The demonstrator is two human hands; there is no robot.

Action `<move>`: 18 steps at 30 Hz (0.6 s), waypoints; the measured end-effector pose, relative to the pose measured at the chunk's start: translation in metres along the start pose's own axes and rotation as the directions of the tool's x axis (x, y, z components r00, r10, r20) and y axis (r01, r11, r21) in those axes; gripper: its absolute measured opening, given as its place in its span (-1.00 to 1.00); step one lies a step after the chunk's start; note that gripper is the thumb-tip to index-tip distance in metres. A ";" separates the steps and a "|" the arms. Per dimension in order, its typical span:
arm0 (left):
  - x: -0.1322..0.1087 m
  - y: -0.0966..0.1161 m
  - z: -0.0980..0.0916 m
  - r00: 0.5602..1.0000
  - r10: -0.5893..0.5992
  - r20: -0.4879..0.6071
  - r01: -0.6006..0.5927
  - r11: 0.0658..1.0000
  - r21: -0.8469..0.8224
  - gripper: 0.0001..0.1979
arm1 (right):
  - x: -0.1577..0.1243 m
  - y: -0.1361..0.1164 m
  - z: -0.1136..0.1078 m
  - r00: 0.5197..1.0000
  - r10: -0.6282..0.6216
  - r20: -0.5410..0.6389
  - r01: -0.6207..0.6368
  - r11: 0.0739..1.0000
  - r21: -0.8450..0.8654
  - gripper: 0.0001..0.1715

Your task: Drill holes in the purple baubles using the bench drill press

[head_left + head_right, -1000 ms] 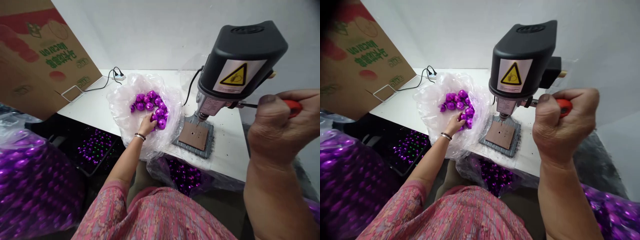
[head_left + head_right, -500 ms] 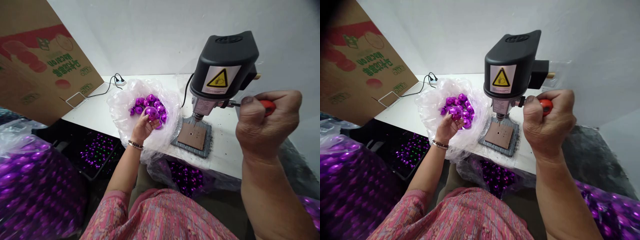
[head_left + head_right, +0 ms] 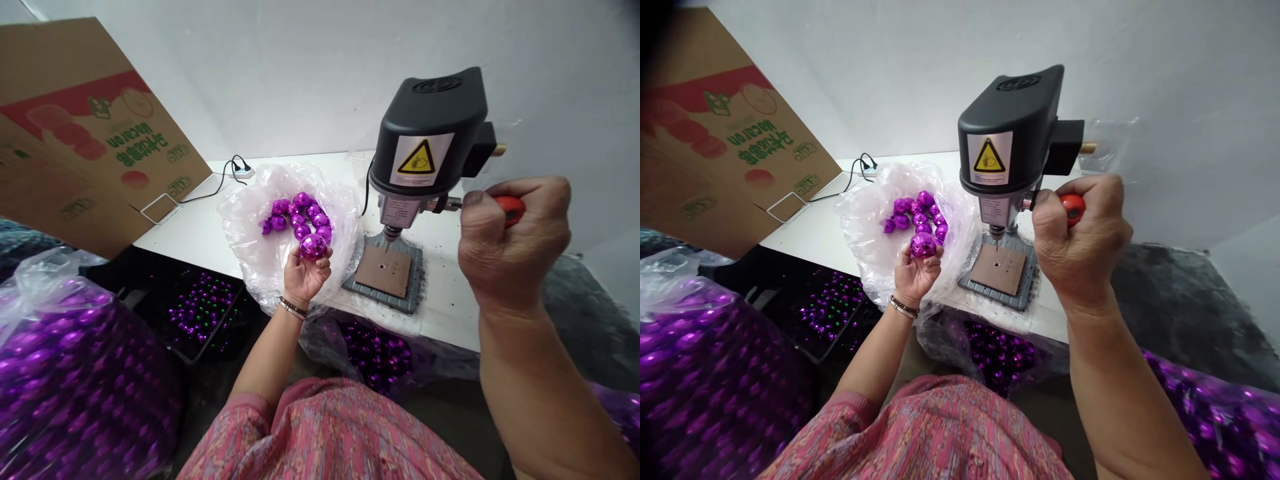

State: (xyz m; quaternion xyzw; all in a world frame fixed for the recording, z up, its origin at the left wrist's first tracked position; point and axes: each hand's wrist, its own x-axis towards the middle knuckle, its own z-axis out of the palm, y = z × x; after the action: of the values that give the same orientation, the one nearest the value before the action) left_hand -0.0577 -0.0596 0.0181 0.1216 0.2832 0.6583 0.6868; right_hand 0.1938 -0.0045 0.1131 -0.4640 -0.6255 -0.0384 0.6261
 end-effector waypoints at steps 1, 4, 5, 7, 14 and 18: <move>-0.001 -0.001 0.000 1.000 -0.018 0.005 0.018 1.000 0.020 -0.62 | 0.000 0.000 0.000 1.000 -0.003 0.006 0.003 1.000 0.000 -0.73; -0.005 -0.009 0.001 0.997 -0.071 0.010 0.069 0.984 0.166 -0.68 | 0.000 -0.002 -0.001 1.000 -0.010 0.014 0.010 1.000 0.011 -0.75; -0.006 -0.014 0.002 0.998 -0.069 0.011 0.064 0.970 0.236 -0.65 | -0.001 -0.003 -0.001 1.000 -0.009 0.016 0.009 1.000 0.018 -0.76; -0.005 -0.026 0.006 0.999 -0.045 0.011 0.037 0.914 0.403 -0.52 | 0.000 -0.005 -0.001 1.000 0.002 0.024 -0.003 1.000 0.029 -0.77; 0.022 -0.059 0.023 0.997 0.077 -0.026 -0.020 0.538 0.843 -0.56 | 0.029 -0.018 0.000 0.968 0.206 0.143 -0.195 0.977 -0.089 -0.77; 0.038 -0.068 0.023 0.989 0.141 -0.053 -0.021 0.477 0.879 -0.58 | 0.067 -0.020 0.010 0.920 0.353 0.173 -0.320 0.928 -0.191 -0.62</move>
State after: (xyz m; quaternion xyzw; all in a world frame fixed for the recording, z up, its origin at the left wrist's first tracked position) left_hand 0.0105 -0.0248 -0.0084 0.4285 0.6127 0.4598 0.4791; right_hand 0.1883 0.0258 0.1761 -0.6148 -0.5918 0.0681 0.5169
